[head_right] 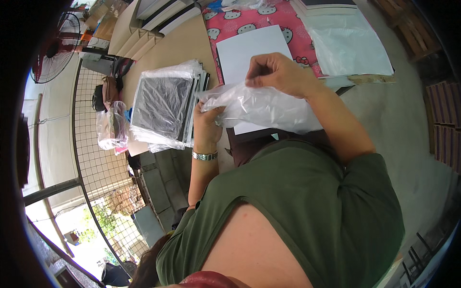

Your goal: The person packages flat black and white boards into clear plastic bags by hand. They pick up a board, slide it into a bag, and set the packaged item onto a stack.

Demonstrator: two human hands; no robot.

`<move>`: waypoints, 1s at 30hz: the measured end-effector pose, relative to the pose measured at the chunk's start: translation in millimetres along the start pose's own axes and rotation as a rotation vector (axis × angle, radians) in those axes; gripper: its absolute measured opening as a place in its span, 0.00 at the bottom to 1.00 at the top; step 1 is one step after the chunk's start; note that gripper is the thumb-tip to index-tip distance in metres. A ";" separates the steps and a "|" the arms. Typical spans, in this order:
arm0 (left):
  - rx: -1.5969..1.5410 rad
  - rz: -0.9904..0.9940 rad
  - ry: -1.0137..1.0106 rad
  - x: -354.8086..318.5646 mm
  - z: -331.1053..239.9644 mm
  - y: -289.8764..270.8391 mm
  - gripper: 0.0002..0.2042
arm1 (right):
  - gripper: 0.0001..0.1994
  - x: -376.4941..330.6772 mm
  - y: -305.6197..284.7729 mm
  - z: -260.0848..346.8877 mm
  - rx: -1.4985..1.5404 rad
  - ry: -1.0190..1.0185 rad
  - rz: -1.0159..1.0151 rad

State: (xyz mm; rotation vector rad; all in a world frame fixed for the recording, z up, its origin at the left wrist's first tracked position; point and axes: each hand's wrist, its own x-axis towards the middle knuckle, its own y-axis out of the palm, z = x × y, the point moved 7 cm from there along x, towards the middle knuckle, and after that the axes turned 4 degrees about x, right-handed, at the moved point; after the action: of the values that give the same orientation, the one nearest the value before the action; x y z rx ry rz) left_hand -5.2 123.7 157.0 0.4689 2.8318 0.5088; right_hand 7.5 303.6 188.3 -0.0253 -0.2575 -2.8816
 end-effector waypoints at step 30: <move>-0.070 0.021 -0.084 -0.7 11.8 -30.0 0.11 | 0.06 -7.7 50.5 -46.8 0.190 0.328 0.243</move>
State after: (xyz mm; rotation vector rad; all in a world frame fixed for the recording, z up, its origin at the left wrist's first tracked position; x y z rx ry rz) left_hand -9.5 100.4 135.2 0.4948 2.7221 0.5767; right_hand 27.6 249.0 150.7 0.4160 -0.4285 -2.5569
